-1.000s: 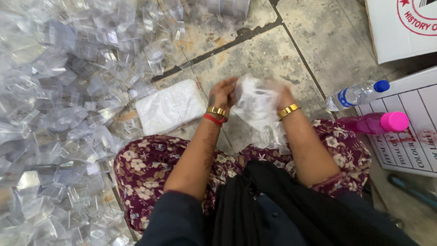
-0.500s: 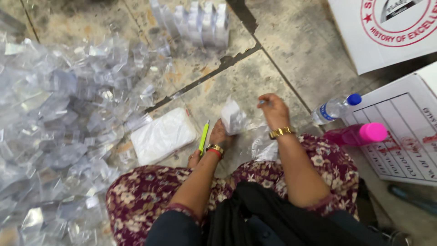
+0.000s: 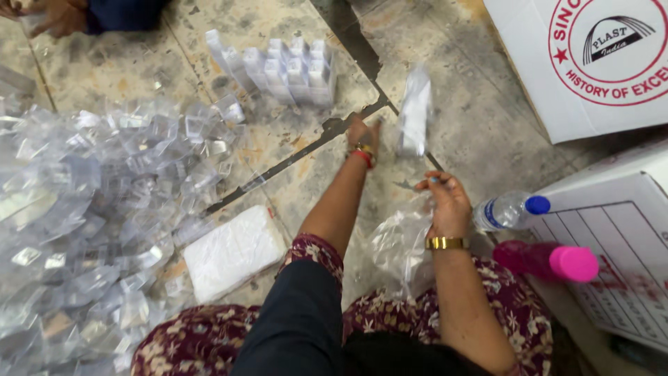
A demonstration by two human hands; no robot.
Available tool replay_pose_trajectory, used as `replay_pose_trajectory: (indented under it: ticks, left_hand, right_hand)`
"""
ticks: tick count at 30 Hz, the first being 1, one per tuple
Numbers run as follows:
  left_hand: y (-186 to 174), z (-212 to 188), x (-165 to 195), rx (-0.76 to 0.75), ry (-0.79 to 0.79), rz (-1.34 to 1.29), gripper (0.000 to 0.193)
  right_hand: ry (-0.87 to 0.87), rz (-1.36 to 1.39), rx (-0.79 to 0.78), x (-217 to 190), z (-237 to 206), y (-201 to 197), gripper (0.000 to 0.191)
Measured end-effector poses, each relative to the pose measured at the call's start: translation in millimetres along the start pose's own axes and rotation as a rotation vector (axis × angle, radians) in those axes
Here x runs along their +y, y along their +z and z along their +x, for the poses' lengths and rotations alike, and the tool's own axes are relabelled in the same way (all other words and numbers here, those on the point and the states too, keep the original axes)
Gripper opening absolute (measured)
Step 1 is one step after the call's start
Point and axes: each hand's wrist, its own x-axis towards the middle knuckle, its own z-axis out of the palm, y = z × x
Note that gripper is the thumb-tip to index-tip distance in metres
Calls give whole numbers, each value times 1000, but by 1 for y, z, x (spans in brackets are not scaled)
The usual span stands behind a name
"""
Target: The person sits on the floor among a large pile of small clear plastic cups, picks up cups one at a time, stacks them, and places the stacks into a clear plastic bag. They continue picking, stacking and bagging cups throughout the clip.
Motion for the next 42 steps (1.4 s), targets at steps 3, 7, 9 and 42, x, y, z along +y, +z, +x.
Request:
replay_pose_trajectory:
  ticks: [3, 7, 9, 42]
  left_hand:
    - [-34, 52, 18, 735, 246, 19, 85]
    - [-90, 95, 31, 710, 115, 248, 90]
    - [-112, 105, 29, 430, 144, 266, 69]
    - [-163, -302, -184, -487, 305, -630, 64]
  right_hand:
    - [38, 3, -53, 8, -5, 5, 12]
    - [107, -90, -56, 10, -13, 22, 12]
    - [189, -94, -48, 9, -14, 28, 12]
    - [-618, -566, -742, 38, -173, 53, 34]
